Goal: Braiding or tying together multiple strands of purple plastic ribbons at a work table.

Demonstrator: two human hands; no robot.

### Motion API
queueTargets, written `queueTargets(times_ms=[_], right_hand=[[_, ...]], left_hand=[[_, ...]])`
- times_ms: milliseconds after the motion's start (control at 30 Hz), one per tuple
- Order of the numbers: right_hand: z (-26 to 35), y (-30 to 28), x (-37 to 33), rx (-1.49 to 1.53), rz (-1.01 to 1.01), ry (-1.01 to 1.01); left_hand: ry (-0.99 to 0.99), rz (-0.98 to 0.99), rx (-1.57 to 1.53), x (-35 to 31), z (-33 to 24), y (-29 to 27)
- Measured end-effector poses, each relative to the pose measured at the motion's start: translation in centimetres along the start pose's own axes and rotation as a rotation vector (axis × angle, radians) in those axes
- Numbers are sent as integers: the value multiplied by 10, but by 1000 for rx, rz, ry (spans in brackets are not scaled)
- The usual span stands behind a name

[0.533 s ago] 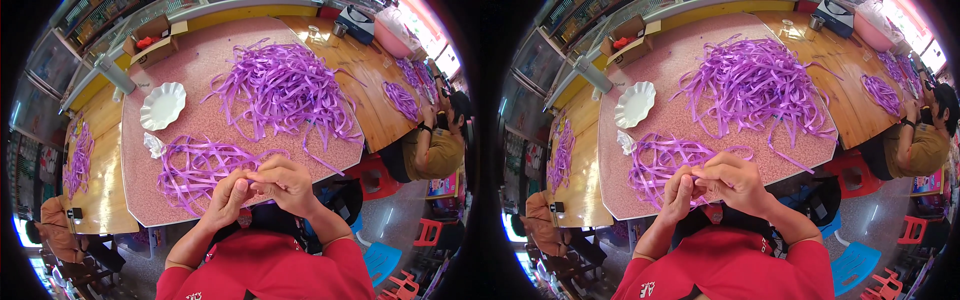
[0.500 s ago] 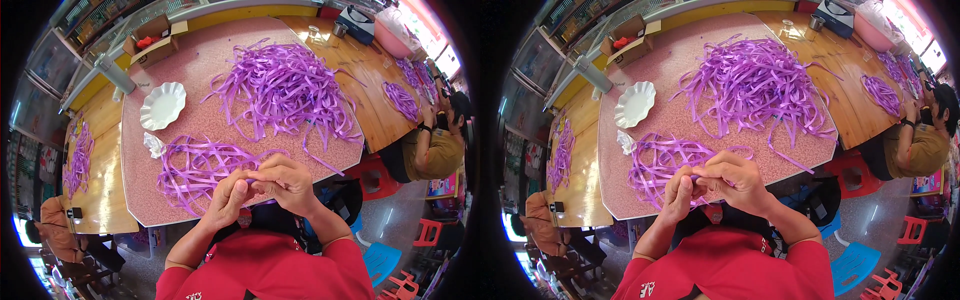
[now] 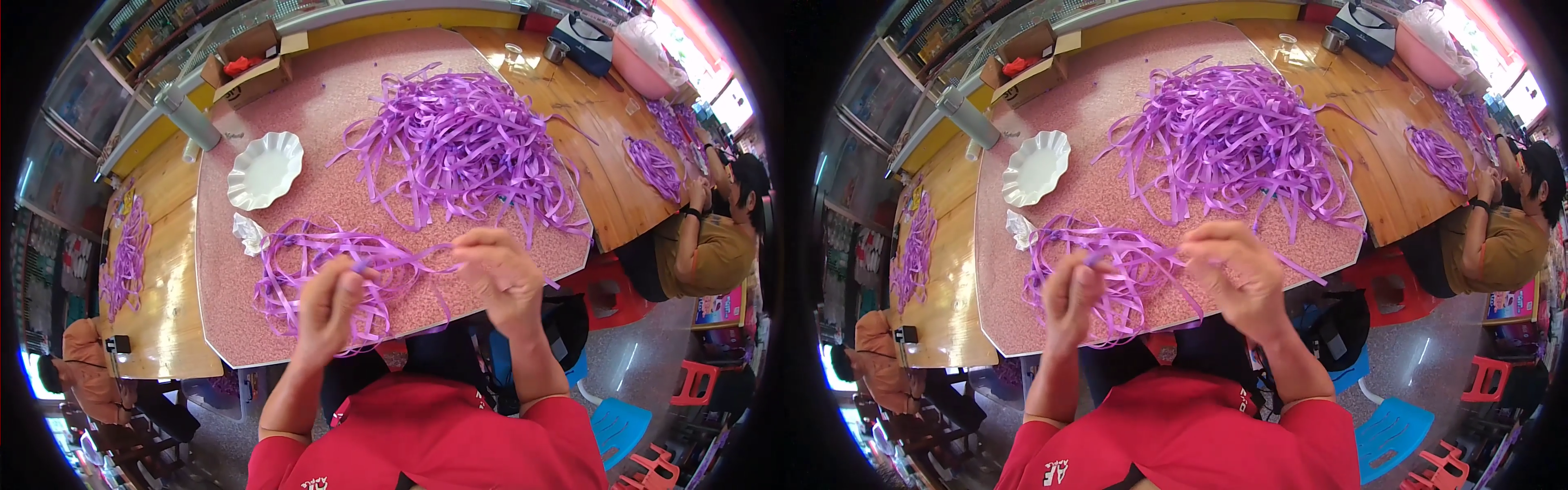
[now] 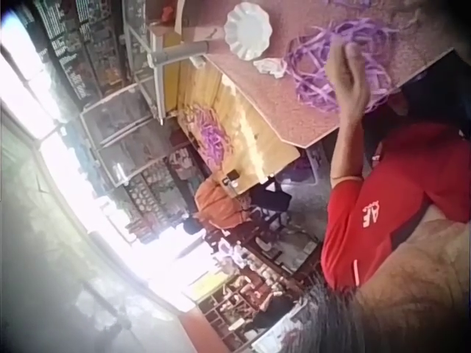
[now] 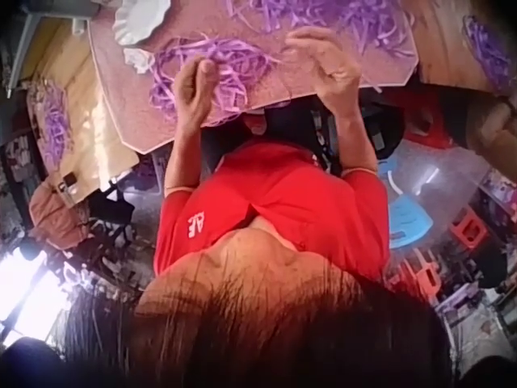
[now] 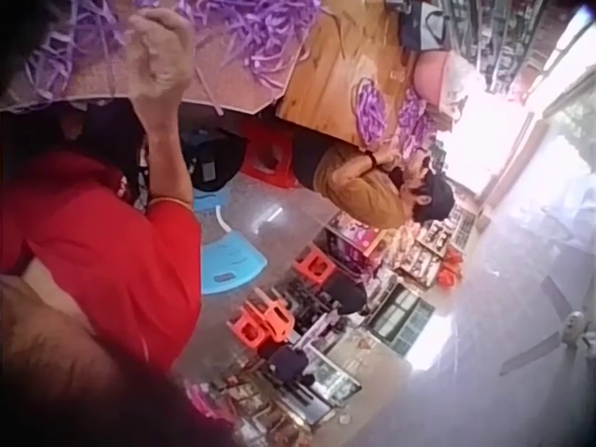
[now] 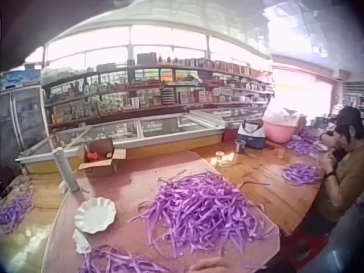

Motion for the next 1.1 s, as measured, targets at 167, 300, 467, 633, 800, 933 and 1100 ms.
queueTargets(times_ms=[167,300,467,633,800,933,1100], right_hand=[[-38,-57,-25,-118,-202,267],[-53,-73,-43,-394,-41,530],[-71,-69,-62,-969,100,244],[-72,-34,-60,-88,1,584],[-46,12,-42,1091,-67,664],[-49,7,-44,1095,-225,601],[-54,4,-51,953,-230,582]], left_hand=[[28,-316,547,16,15,-69],[112,-379,983,16,22,-89],[159,-334,997,15,28,-48],[129,130,369,3,38,14],[-149,143,-385,-9,46,86],[-425,428,-492,-17,59,69],[-419,371,-601,-21,48,70]])
Point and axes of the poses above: each hand's wrist, its own x-axis towards the middle knuckle, its own y-axis out of the palm, z = x × y, the point moved 3 cm from there along x, towards the middle knuckle, and after that the axes turned 6 degrees about z, right-handed, at the moved point
